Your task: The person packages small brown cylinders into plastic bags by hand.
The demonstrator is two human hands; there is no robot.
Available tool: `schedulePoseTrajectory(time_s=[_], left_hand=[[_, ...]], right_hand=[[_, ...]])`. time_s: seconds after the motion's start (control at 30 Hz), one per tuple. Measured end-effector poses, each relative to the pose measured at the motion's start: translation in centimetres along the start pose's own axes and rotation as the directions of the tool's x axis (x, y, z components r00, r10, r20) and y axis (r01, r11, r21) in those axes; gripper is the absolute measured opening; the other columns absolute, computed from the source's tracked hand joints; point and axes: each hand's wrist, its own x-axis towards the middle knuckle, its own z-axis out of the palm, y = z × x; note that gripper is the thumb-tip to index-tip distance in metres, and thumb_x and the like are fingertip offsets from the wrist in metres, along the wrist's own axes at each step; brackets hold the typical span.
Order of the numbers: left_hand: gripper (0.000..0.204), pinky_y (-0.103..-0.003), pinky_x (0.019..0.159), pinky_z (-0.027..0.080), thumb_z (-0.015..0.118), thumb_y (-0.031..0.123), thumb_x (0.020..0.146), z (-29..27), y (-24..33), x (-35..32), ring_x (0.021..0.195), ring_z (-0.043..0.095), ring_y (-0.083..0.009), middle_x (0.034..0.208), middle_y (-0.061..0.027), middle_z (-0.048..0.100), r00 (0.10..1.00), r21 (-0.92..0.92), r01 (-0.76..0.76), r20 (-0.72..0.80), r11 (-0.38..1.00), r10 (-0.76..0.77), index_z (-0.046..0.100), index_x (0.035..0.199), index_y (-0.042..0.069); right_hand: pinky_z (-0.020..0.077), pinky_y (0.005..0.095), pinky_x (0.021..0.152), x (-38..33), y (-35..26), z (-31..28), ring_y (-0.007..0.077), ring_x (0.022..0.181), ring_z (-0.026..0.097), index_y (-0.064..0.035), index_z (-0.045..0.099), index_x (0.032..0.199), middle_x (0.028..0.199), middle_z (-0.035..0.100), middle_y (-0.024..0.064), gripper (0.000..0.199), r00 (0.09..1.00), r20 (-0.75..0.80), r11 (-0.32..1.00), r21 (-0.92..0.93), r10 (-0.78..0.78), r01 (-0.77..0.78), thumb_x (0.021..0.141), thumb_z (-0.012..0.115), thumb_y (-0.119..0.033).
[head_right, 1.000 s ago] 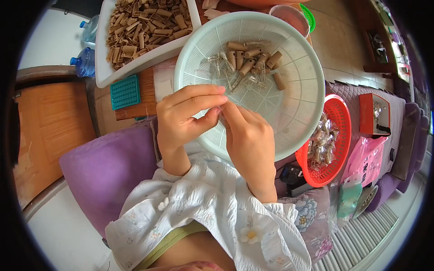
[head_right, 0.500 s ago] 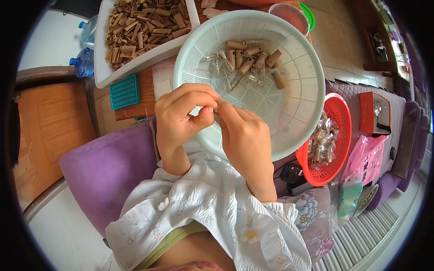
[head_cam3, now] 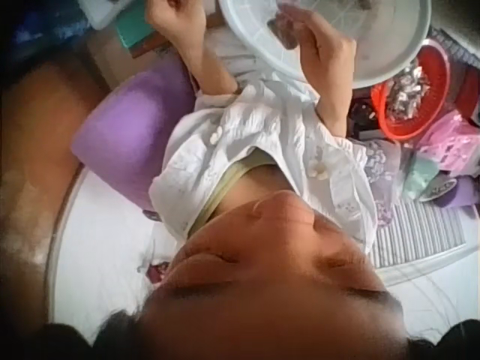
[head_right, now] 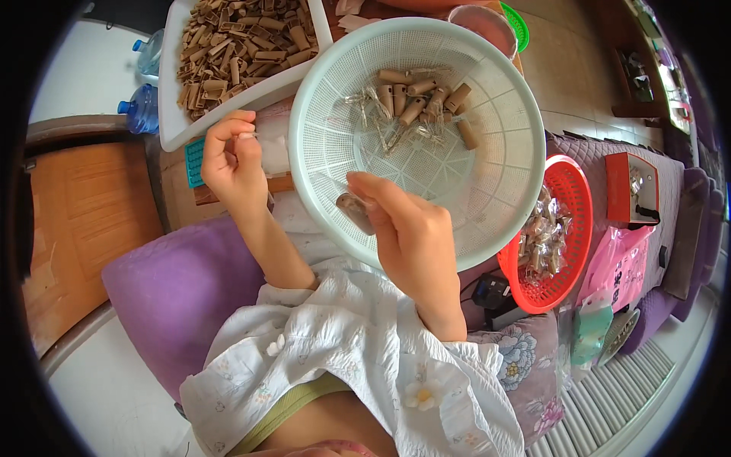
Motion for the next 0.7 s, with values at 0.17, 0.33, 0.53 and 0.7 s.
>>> schedulePoseTrajectory(time_s=[0.17,0.33,0.53,0.7], left_hand=[[0.007,-0.015,0.046,0.033,0.051,-0.001,0.077,0.9,0.6,-0.2,0.055,0.040,-0.0018,0.086,-0.0079,0.060,0.998,-0.097,0.033,0.053,0.995,-0.028,0.051,0.084,0.001],[0.008,-0.017,0.049,0.035,0.045,-0.001,0.082,3.5,1.7,-1.6,0.051,0.040,-0.0035,0.073,-0.0048,0.057,0.977,-0.299,0.054,0.213,0.953,0.011,0.048,0.088,0.002],[0.028,-0.022,0.044,0.029,0.044,0.030,0.088,4.7,2.4,-2.3,0.047,0.034,-0.0066,0.051,-0.0003,0.038,0.831,-0.208,0.264,0.545,0.942,-0.113,0.051,0.081,0.004],[0.025,-0.022,0.040,0.027,0.053,0.026,0.083,4.0,2.9,-2.1,0.043,0.033,-0.0053,0.047,-0.0001,0.039,0.748,-0.190,0.319,0.651,0.928,-0.124,0.053,0.072,0.003]], right_hand=[[0.0412,0.0212,0.061,0.5,0.7,-0.2,0.0105,0.069,0.055,0.0006,0.056,0.099,0.077,0.060,0.0070,0.019,0.992,-0.127,0.961,0.277,0.023,0.013,0.086,0.044,-0.004],[0.0331,0.0192,0.054,0.4,0.4,-0.7,0.0057,0.057,0.037,0.0020,0.056,0.101,0.064,0.042,-0.0021,0.023,0.983,-0.159,0.900,0.436,0.094,-0.016,0.089,0.042,-0.011],[0.0249,0.0177,0.047,0.0,0.7,-1.3,0.0020,0.051,0.032,0.0005,0.057,0.102,0.058,0.041,-0.0050,0.027,0.991,-0.066,0.839,0.542,0.113,-0.059,0.089,0.041,-0.017],[0.0219,0.0176,0.045,0.0,0.9,-1.2,0.0007,0.050,0.030,0.0004,0.057,0.102,0.057,0.040,-0.0061,0.026,0.994,-0.041,0.846,0.528,0.106,-0.068,0.089,0.041,-0.016]])
